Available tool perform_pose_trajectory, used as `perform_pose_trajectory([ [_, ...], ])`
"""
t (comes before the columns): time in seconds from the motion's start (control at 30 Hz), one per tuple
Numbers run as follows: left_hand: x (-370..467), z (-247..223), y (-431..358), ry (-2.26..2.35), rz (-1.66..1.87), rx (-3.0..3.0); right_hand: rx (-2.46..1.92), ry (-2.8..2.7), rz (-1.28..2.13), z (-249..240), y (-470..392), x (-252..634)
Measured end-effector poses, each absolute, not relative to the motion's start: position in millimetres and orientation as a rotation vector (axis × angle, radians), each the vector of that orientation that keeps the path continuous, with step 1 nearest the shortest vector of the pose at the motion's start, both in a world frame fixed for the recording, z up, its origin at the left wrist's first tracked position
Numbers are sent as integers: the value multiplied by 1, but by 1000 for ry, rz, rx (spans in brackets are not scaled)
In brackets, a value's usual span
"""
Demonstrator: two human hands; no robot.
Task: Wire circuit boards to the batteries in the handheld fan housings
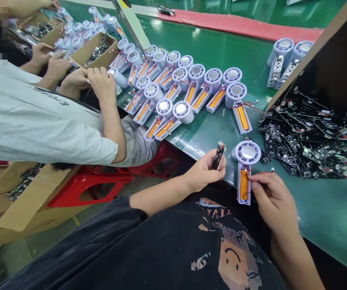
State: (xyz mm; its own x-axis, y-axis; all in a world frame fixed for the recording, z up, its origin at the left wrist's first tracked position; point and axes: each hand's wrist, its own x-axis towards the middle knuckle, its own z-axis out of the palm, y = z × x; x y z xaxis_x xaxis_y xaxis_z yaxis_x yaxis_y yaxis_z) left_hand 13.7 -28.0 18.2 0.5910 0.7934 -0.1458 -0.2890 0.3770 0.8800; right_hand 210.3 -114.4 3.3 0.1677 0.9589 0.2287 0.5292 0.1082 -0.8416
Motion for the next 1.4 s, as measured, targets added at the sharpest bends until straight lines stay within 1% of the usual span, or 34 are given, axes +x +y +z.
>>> perform_pose_trajectory([
  [0.2, 27, 23, -22, 833, 584, 2077, -1489, -1645, 435, 6, -114, 203],
  [0.3, 31, 23, -22, 867, 504, 2278, -1476, -1668, 398, 6, -115, 202],
  [0.4, 32, 21, -22, 849, 518, 2131, -1487, -1649, 356, 3, -116, 201],
  [0.63, 32, 12, -25, 819, 680, 1469, -1529, -1608, 175, 0, -109, 190],
  [0.73, 31, 12, -26, 789, 660, 1368, -1529, -1557, 211, 2, -101, 185],
  [0.9, 20, 15, -25, 805, 616, 1431, -1521, -1454, 387, 2, -93, 183],
  [1.03, -2, 17, -26, 687, 637, 1488, -1528, -1426, 402, 3, -94, 181],
  [1.13, -17, 20, -29, 686, 613, 1590, -1527, -1443, 377, 2, -95, 181],
  [1.23, -23, 26, -35, 740, 524, 1586, -1509, -1482, 343, 1, -96, 180],
  [1.4, -20, 37, -37, 773, 220, 1585, -1475, -1557, 257, 0, -97, 179],
])
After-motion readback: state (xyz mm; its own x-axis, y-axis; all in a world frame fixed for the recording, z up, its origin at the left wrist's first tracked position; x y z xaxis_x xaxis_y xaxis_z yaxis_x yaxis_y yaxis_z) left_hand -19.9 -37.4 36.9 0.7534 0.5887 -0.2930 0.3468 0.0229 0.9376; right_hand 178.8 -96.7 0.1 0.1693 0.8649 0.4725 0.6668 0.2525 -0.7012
